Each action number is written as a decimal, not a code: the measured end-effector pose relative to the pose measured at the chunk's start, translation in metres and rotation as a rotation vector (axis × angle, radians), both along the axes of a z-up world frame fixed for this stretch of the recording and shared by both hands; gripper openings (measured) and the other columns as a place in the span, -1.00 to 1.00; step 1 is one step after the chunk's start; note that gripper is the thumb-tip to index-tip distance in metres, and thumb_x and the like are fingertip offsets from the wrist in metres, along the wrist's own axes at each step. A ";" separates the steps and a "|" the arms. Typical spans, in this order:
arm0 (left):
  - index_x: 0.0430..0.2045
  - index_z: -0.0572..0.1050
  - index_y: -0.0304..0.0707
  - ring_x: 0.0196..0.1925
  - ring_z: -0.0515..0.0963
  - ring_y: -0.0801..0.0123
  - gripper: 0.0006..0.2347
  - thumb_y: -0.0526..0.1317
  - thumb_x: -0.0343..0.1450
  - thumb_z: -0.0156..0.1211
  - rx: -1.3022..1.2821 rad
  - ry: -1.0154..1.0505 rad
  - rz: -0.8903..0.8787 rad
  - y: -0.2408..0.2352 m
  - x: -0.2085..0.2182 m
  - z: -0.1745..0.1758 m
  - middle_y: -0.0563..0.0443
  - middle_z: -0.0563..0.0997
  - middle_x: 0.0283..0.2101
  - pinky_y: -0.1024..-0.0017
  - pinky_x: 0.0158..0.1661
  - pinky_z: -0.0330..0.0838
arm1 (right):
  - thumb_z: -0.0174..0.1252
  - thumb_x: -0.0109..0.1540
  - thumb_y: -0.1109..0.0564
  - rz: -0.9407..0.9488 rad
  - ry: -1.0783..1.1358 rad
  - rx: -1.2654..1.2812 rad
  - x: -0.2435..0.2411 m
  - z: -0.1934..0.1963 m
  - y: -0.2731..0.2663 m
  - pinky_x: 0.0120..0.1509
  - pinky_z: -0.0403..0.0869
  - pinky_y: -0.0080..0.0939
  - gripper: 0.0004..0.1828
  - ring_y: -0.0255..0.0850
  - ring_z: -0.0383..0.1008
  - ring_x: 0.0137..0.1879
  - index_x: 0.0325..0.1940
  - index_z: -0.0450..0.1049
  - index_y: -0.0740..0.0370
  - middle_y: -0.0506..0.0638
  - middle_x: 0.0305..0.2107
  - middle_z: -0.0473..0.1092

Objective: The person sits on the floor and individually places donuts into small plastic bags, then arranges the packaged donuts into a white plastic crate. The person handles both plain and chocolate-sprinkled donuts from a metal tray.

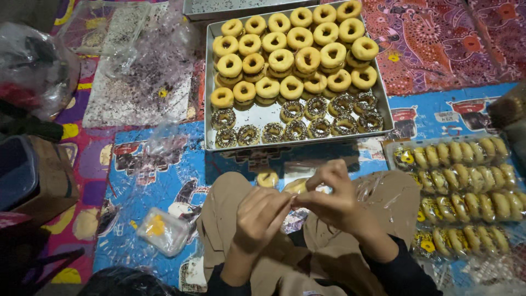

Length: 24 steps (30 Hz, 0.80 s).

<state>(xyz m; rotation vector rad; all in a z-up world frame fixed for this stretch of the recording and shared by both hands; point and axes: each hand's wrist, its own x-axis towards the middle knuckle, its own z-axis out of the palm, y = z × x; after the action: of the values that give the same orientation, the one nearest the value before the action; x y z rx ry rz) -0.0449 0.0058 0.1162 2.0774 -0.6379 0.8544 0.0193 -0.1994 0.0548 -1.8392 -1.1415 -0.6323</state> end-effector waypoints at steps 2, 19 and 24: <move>-0.25 0.59 -0.45 -0.29 0.64 0.11 -0.80 -0.45 0.29 0.39 0.037 -0.019 0.005 0.005 -0.003 0.001 -0.12 0.62 -0.31 0.24 -0.26 0.51 | 0.28 0.23 0.01 -0.147 -0.305 -0.117 0.007 -0.012 -0.003 0.10 0.23 -0.03 -0.77 -0.15 0.34 -0.04 -0.06 0.59 0.04 -0.11 -0.20 0.41; -0.34 0.50 -0.37 -0.39 0.61 0.05 -0.74 -0.08 0.53 0.18 -0.155 0.505 0.808 0.083 -0.010 -0.180 -0.17 0.59 -0.42 0.18 -0.36 0.44 | 0.29 0.29 0.07 -0.123 1.405 0.335 -0.021 -0.231 0.144 -0.32 0.40 -0.29 -0.77 -0.36 0.43 -0.37 -0.32 0.60 0.30 -0.01 -0.48 0.49; -0.42 0.55 -0.18 -0.40 0.72 0.11 -0.74 0.03 0.42 0.15 -0.279 1.020 0.895 0.068 -0.046 -0.208 -0.07 0.69 -0.48 0.17 -0.36 0.51 | 0.32 0.22 0.08 -0.119 1.806 0.741 -0.067 -0.258 0.139 -0.37 0.36 -0.34 -0.77 -0.40 0.37 -0.46 -0.45 0.49 0.22 -0.14 -0.58 0.38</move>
<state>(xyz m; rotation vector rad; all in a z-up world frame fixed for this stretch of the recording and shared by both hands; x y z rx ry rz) -0.0914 0.0734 -0.0922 2.1419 0.9472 0.1744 -0.0477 -0.0604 -0.2029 -1.0567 0.4055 0.5503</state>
